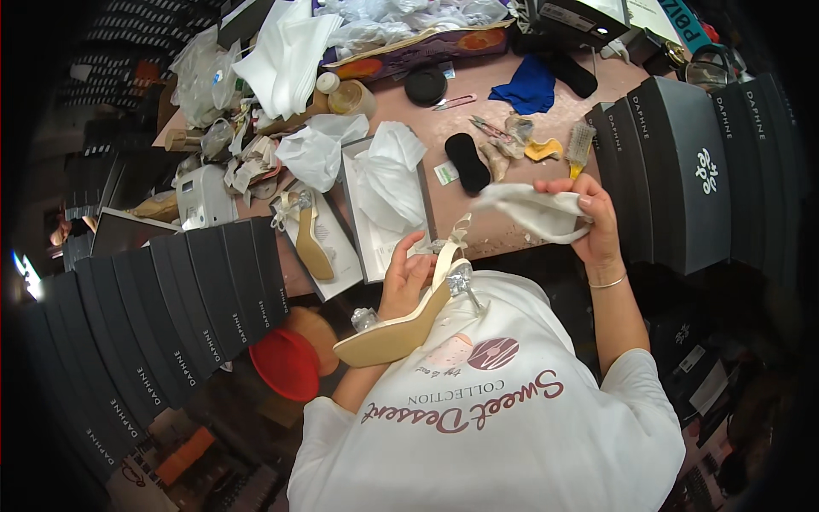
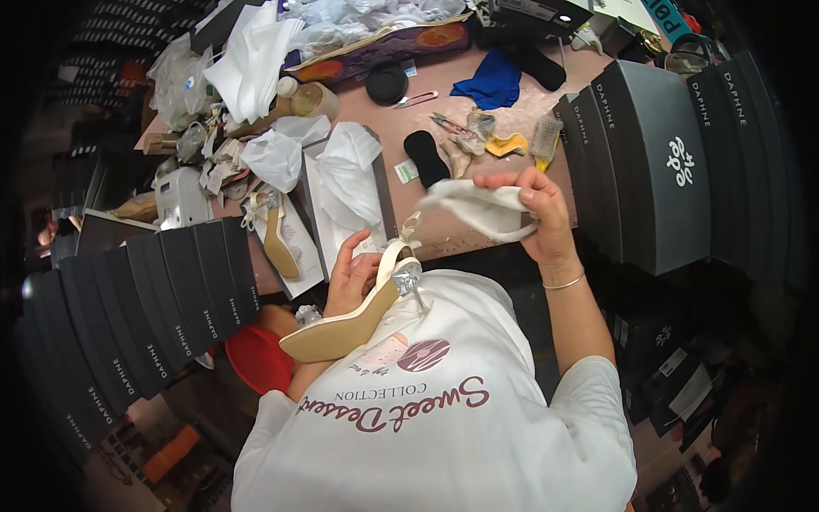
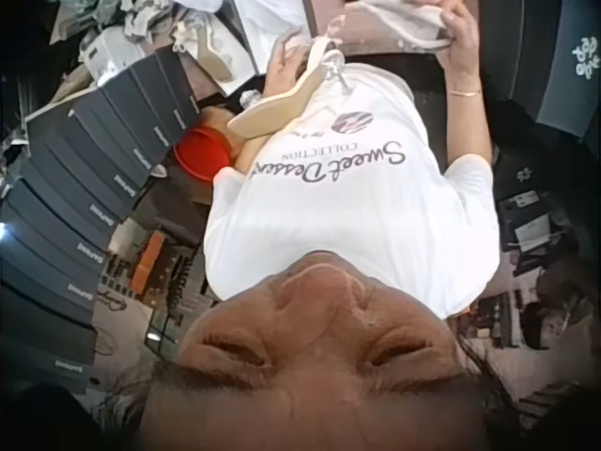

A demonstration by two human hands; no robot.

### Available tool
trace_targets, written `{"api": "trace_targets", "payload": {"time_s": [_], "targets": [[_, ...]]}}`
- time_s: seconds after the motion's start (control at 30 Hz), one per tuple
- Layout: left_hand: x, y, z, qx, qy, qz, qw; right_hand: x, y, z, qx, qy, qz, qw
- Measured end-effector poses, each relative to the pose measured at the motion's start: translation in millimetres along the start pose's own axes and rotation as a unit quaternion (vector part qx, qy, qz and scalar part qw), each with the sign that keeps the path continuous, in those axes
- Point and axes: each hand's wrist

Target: Wrapping high-heeled shoes in protective paper and foam inserts before placing them into a shoe box.

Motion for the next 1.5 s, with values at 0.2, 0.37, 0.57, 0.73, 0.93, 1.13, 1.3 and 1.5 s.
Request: {"api": "trace_targets", "payload": {"time_s": [0.2,0.37,0.57,0.73,0.93,1.13,1.3,1.5], "targets": [[-21.0,-4.2,-9.1,-0.072,-0.076,-0.022,0.994,22.8,6.7,20.2,0.245,-0.140,-0.057,0.958],[-26.9,-5.3,-3.8,-0.103,-0.071,-0.039,0.991,47.2,8.1,75.9,0.244,-0.229,-0.151,0.930],[-73.7,-5.1,-61.3,0.071,0.310,-0.023,0.948,60.4,19.3,101.6,0.087,-0.426,-0.223,0.872],[-37.2,13.1,-18.9,0.181,0.413,-0.133,0.883,45.0,9.7,88.7,0.051,-0.468,-0.191,0.861],[-7.5,42.6,-37.0,0.151,0.327,-0.146,0.921,14.2,-35.2,58.1,0.074,-0.395,0.039,0.915],[48.9,65.7,10.5,-0.308,0.205,-0.257,0.893,-66.5,-152.6,107.6,0.178,-0.408,0.205,0.872],[46.7,51.2,2.1,-0.304,0.131,-0.216,0.919,-57.1,-155.2,97.2,0.199,-0.191,0.299,0.913],[-11.2,44.0,-27.7,-0.273,0.033,-0.225,0.935,-24.9,-60.2,77.9,0.174,-0.130,0.180,0.959]]}}
Point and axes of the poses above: each hand's wrist, its own y-axis towards the middle knuckle, its own x-axis out of the palm, z = x × y, and after that the axes turned 11 degrees about -z, right-handed
